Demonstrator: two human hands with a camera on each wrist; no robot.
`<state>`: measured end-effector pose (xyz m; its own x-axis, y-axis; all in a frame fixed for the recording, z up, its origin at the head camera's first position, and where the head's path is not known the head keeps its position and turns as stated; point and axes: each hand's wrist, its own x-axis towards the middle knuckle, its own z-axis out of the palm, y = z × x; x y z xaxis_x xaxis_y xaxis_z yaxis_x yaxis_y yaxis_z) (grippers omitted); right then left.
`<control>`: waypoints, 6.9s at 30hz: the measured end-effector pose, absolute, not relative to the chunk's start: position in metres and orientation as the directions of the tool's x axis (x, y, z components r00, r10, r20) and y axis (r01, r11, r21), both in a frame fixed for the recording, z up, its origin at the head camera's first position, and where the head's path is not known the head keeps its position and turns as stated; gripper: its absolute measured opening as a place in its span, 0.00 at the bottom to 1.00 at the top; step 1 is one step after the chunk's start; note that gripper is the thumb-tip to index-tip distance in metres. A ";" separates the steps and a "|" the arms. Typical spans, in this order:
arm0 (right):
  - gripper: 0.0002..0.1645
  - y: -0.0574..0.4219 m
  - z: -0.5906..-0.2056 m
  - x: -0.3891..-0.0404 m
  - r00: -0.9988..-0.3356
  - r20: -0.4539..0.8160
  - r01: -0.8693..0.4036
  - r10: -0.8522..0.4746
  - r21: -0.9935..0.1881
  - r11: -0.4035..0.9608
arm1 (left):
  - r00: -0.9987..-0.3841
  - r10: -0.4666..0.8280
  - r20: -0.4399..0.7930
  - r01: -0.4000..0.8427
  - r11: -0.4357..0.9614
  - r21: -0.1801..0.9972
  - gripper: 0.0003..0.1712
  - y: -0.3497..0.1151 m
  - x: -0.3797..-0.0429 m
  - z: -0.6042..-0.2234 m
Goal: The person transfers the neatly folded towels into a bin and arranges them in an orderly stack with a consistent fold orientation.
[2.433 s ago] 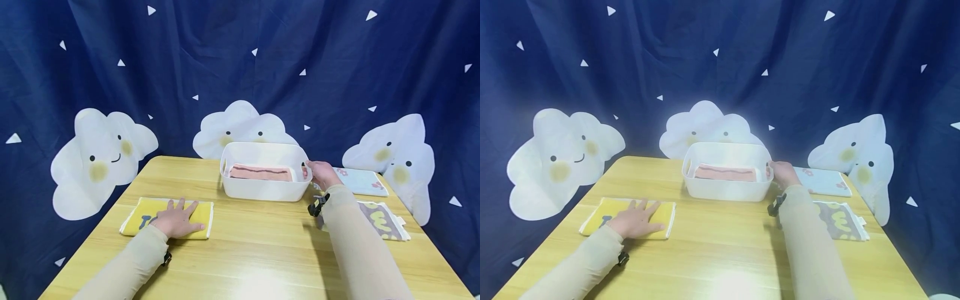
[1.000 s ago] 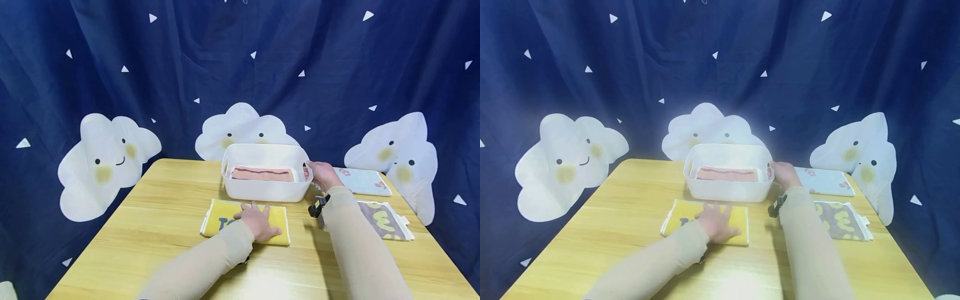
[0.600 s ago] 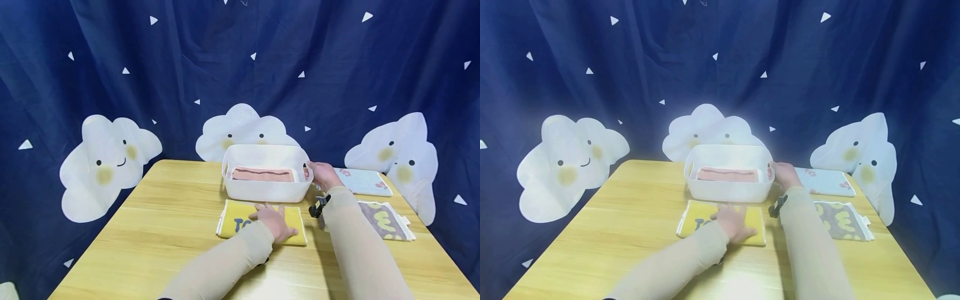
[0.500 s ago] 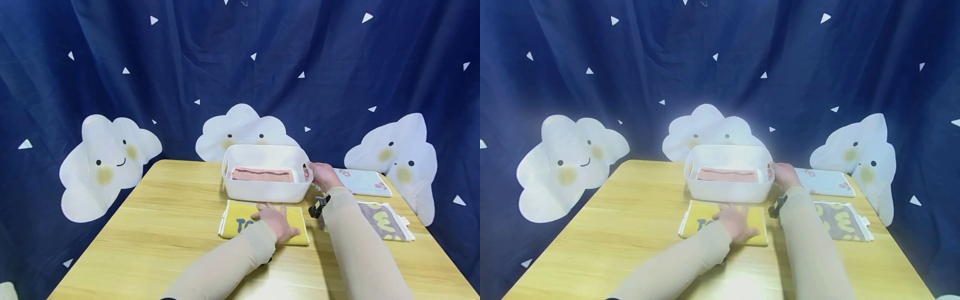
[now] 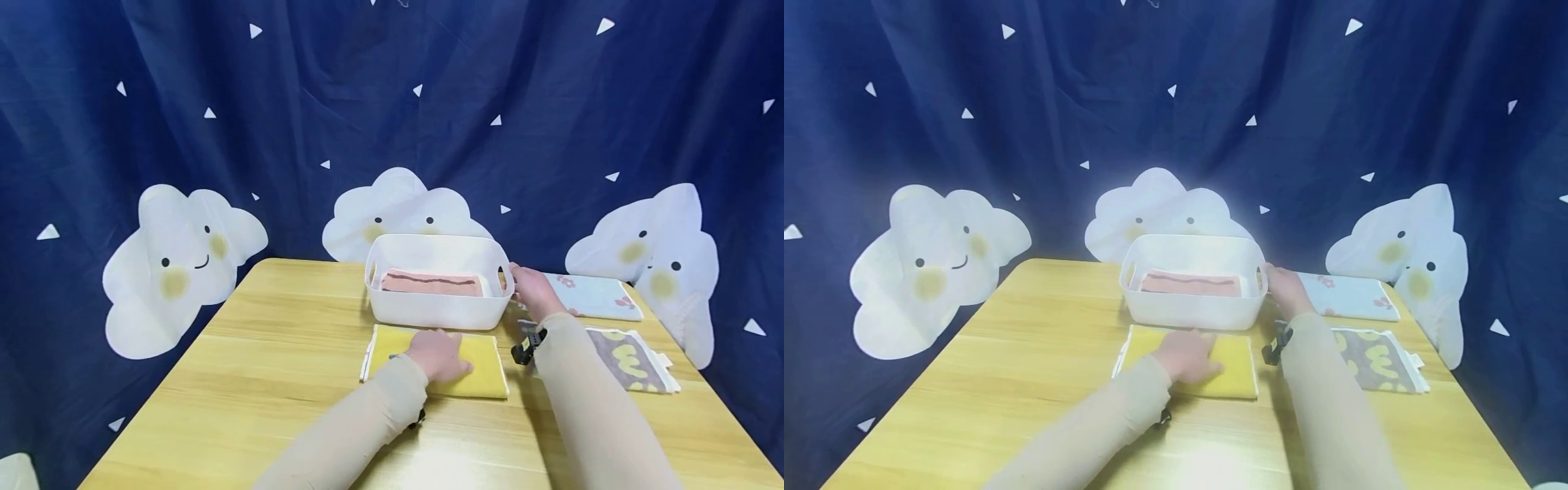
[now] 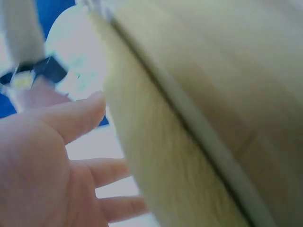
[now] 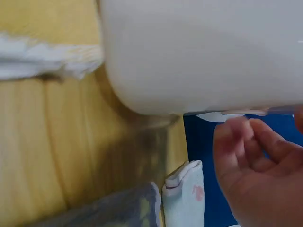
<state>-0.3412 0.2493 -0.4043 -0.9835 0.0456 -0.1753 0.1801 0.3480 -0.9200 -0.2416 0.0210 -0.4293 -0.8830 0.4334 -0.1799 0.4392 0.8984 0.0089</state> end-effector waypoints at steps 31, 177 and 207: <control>0.18 0.241 -0.429 -0.250 -0.936 -0.271 -0.033 -0.225 -0.568 0.823 | -0.955 0.280 -0.099 0.215 0.881 0.421 0.23 -0.141 -0.252 -0.417; 0.22 0.224 -0.328 -0.316 -0.992 0.053 -0.118 -0.111 -0.640 0.759 | -0.973 0.189 0.133 0.231 0.748 0.623 0.22 -0.141 -0.339 -0.344; 0.21 0.224 -0.361 -0.365 -1.000 0.011 -0.030 -0.029 -0.598 0.801 | -0.994 0.092 0.057 0.108 0.852 0.512 0.21 -0.110 -0.384 -0.368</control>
<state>-0.3652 0.2237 -0.3610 -0.9995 -0.0286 0.0113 -0.0297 0.8006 -0.5984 -0.3835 -0.1102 -0.3677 -0.9941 0.0918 0.0572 0.1081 0.8520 0.5122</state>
